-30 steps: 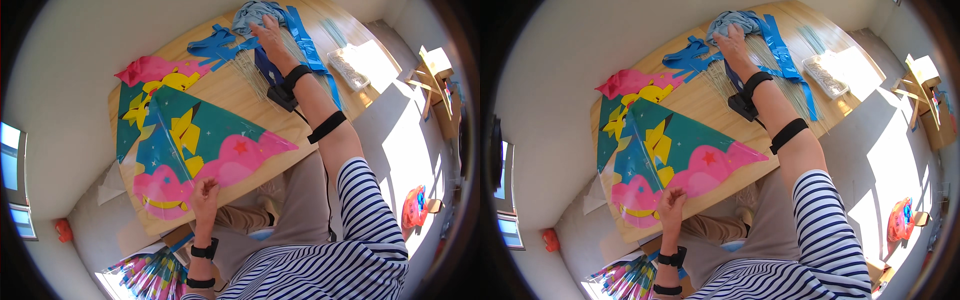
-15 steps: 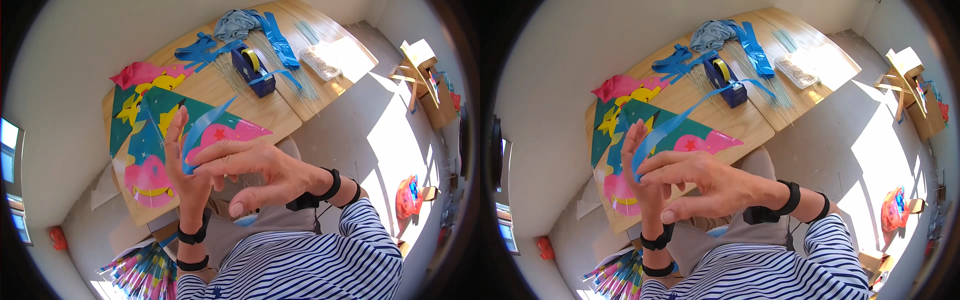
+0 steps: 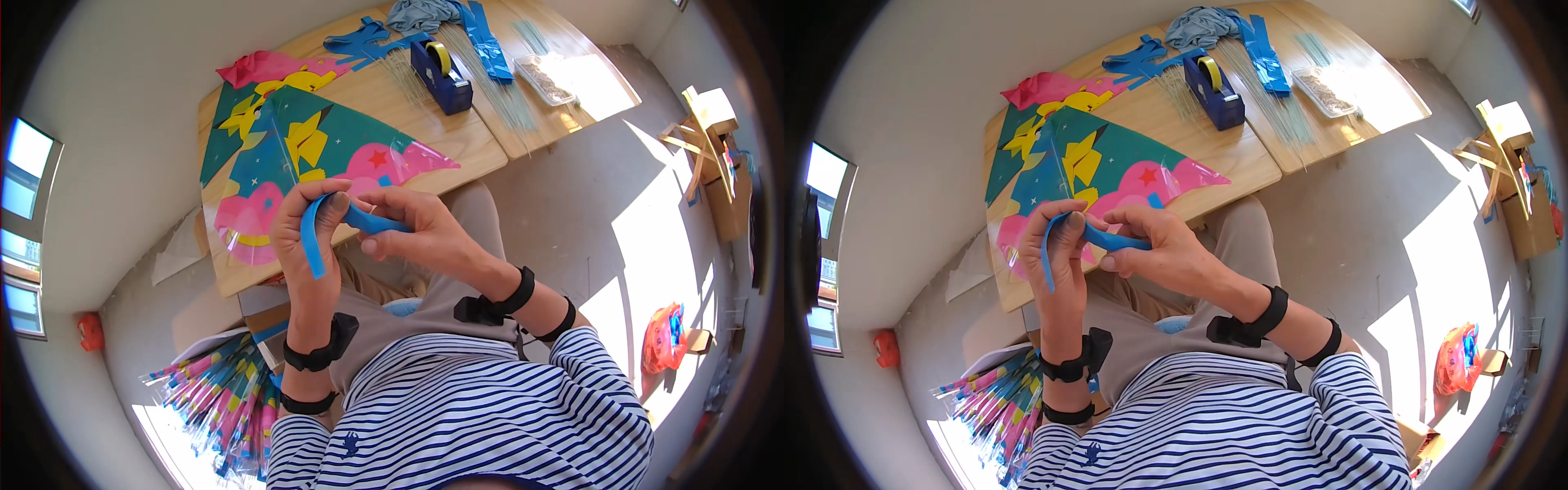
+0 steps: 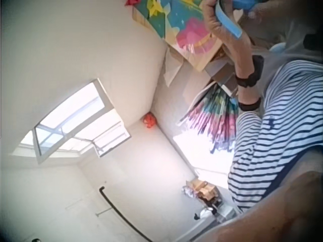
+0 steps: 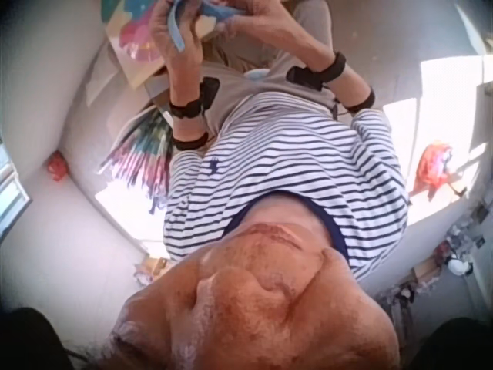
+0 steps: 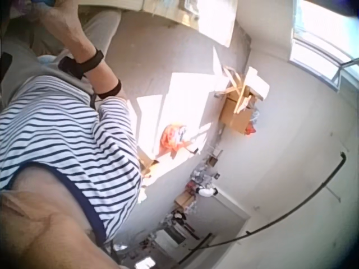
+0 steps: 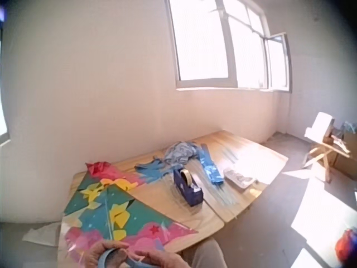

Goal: Assembling a plastic kite by taping sticks and streamers to the kite body.

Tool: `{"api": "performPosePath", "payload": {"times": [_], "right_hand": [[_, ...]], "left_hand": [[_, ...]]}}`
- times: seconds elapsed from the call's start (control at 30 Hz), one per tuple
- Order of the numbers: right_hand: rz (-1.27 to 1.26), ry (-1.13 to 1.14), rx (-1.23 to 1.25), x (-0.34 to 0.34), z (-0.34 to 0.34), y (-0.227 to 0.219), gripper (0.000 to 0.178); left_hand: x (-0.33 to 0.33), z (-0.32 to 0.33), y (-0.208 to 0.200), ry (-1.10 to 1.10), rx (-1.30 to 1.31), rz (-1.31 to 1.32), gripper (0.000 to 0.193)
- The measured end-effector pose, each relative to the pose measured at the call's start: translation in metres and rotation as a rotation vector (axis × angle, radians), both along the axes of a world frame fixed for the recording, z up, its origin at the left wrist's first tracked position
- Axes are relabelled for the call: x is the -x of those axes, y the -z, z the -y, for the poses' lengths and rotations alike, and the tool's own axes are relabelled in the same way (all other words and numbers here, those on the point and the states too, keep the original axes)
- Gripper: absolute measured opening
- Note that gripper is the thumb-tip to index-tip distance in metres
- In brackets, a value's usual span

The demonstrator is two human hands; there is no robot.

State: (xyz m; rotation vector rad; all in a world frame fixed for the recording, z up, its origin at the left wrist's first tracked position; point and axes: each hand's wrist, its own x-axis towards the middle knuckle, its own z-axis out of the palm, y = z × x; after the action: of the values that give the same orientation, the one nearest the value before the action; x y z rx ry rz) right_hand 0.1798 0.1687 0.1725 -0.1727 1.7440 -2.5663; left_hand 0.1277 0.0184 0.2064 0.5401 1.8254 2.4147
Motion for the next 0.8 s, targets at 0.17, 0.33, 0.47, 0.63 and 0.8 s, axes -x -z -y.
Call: {"api": "performPosePath", "payload": {"times": [0.17,0.33,0.47,0.63,0.8], "right_hand": [[0.090,0.176,-0.219,-0.009,-0.009,-0.010,0.013],[0.137,0.303,-0.285,-0.005,-0.013,-0.007,0.018],[0.146,0.437,-0.261,0.001,-0.031,0.013,0.021],[0.241,0.659,-0.283,-0.015,-0.096,0.070,0.024],[0.439,0.950,-0.398,-0.084,-0.166,0.113,0.024]], "left_hand": [[0.011,0.004,0.015,-0.069,-0.006,0.021,0.011],[0.020,-0.005,0.030,-0.123,-0.057,0.191,0.016],[0.040,0.012,0.040,-0.035,-0.034,0.304,0.016],[0.125,0.041,0.071,-0.135,-0.086,0.405,0.014],[0.255,0.044,0.039,-0.286,0.028,0.288,0.014]]}}
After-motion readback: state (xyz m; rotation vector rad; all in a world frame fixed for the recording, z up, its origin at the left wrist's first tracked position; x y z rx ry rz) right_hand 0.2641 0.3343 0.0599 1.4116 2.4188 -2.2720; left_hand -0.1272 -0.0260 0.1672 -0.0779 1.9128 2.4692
